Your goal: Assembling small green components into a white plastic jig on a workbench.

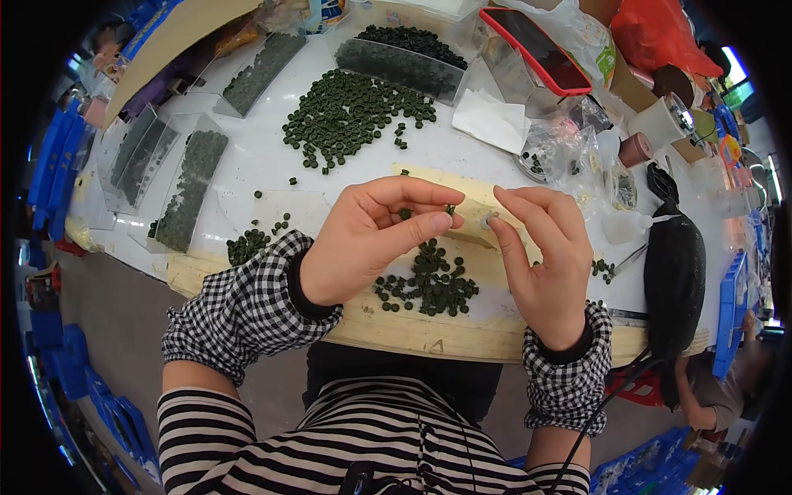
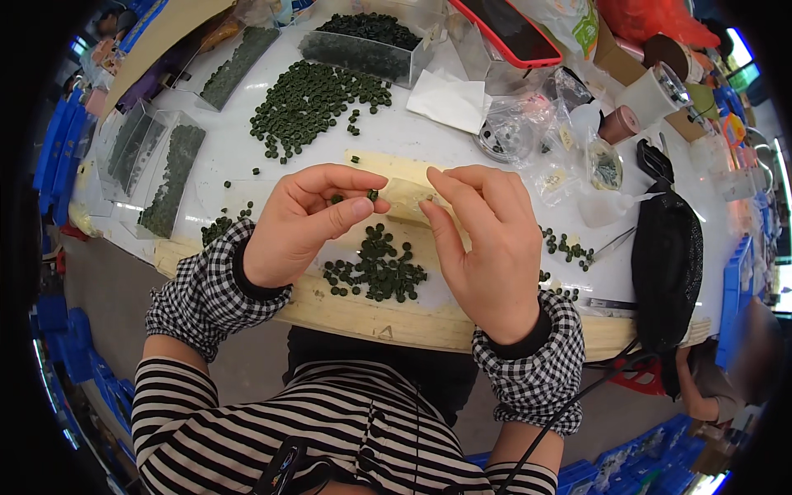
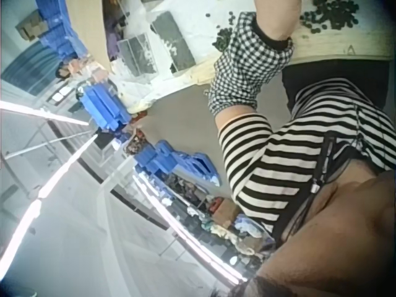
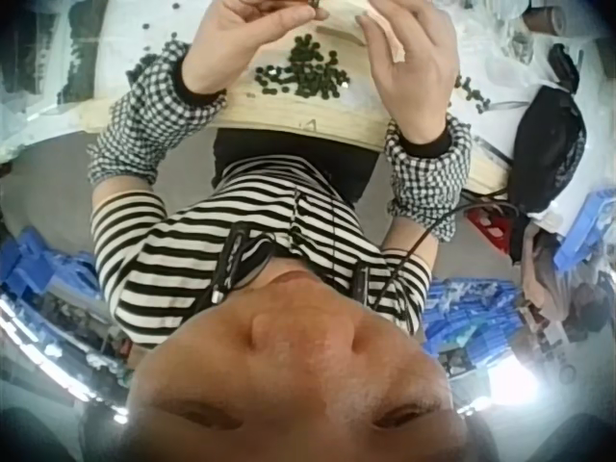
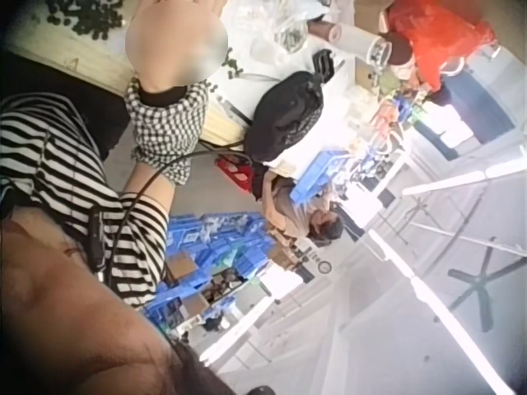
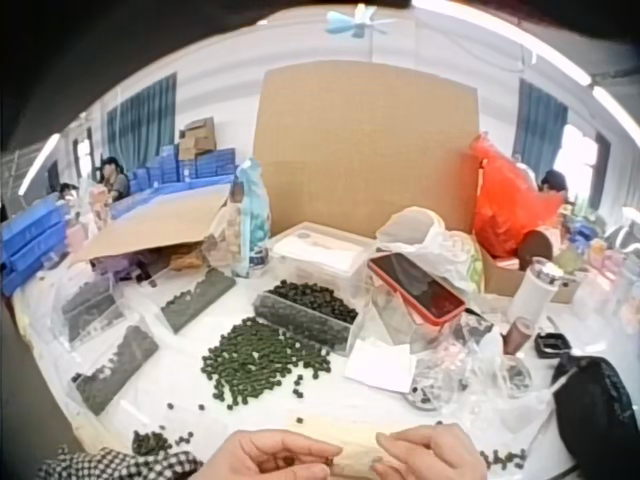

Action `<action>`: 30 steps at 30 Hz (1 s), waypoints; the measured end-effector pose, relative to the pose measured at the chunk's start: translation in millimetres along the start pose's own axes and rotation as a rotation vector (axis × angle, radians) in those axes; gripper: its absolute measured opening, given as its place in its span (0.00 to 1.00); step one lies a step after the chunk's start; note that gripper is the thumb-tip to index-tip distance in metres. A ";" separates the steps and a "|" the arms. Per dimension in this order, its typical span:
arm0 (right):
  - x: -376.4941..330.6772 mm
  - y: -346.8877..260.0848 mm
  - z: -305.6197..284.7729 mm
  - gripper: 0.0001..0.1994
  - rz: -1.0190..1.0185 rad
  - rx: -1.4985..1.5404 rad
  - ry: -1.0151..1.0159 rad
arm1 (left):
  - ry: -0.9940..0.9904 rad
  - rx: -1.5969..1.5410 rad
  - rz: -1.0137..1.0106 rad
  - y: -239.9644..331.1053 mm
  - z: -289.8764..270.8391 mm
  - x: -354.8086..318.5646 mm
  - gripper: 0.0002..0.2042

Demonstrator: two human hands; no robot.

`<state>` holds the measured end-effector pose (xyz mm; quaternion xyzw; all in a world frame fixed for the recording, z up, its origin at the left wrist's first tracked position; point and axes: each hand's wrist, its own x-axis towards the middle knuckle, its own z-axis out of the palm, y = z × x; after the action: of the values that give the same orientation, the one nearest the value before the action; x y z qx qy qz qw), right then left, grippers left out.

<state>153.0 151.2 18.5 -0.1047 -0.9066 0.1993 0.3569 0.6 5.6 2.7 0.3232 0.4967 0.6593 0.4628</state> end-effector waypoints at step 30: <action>-9.1 -18.2 4.1 0.18 0.017 0.445 -0.114 | 0.034 0.016 0.146 1.8 0.7 -5.3 0.07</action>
<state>155.9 130.6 18.1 -0.0195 -0.8582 0.4027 0.3177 2.6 0.8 4.8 0.3510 0.4847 0.6926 0.4026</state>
